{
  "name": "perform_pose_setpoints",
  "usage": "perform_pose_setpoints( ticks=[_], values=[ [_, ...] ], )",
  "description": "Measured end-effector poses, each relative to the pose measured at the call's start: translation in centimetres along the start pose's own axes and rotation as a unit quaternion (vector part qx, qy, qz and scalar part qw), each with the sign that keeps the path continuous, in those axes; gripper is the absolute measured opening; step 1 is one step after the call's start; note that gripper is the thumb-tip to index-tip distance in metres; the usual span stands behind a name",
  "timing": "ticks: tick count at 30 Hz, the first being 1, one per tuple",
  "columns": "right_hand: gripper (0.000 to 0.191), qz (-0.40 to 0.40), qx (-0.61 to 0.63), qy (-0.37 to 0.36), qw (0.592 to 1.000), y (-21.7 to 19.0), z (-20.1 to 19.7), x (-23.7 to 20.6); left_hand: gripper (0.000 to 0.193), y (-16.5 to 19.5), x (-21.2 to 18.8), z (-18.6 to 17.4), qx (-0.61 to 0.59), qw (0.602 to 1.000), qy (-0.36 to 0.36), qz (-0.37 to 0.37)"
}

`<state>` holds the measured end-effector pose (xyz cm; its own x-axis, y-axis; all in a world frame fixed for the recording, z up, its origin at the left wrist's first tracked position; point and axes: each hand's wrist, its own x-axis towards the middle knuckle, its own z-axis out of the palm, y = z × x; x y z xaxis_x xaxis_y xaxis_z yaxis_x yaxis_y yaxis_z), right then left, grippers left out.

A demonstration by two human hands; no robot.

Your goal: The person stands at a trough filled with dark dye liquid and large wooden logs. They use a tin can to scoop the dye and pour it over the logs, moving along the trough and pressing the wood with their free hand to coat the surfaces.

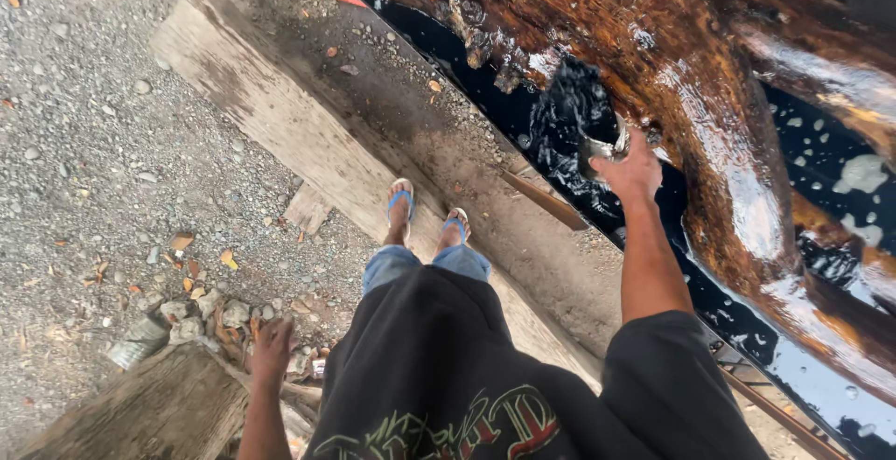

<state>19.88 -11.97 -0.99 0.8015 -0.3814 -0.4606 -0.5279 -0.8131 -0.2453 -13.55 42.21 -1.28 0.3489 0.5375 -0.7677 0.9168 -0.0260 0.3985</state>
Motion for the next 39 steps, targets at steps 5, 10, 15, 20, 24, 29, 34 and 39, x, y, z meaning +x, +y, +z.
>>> perform_pose_setpoints(
  ticks=[5, 10, 15, 20, 24, 29, 34, 39],
  values=[
    [0.091, -0.082, 0.011, 0.078, 0.994, -1.5, -3.3, -1.0, 0.068, 3.0, 1.7, 0.4, -0.012, 1.0, -0.009, 0.014],
    [0.089, -0.08, 0.009, 0.108, 0.991, -3.9, -7.6, -0.8, 0.065, 8.4, 5.5, -0.1, -0.023, 0.997, -0.064, 0.022],
    [0.096, -0.112, -0.11, 0.119, 0.98, -9.6, -11.9, 0.4, 0.067, 14.4, 10.4, -2.8, -0.047, 0.994, -0.082, 0.048],
    [0.094, -0.076, -0.167, 0.087, 0.979, -17.0, -13.4, 1.1, 0.069, 18.5, 14.3, -5.7, -0.071, 0.994, -0.067, 0.052],
    [0.091, -0.098, -0.173, 0.077, 0.977, -23.1, -13.9, 2.1, 0.07, 20.0, 16.2, -7.5, -0.108, 0.991, -0.066, 0.046],
    [0.087, -0.145, -0.192, 0.082, 0.967, -29.4, -14.2, 3.0, 0.069, 20.1, 17.3, -8.7, -0.124, 0.989, -0.069, 0.034],
    [0.085, -0.185, -0.201, 0.083, 0.958, -35.1, -15.0, 3.6, 0.066, 19.3, 17.3, -9.4, -0.144, 0.987, -0.072, 0.006],
    [0.086, -0.213, -0.224, 0.081, 0.948, -39.4, -15.5, 4.0, 0.064, 18.8, 17.3, -10.1, -0.148, 0.987, -0.061, -0.012]
  ],
)
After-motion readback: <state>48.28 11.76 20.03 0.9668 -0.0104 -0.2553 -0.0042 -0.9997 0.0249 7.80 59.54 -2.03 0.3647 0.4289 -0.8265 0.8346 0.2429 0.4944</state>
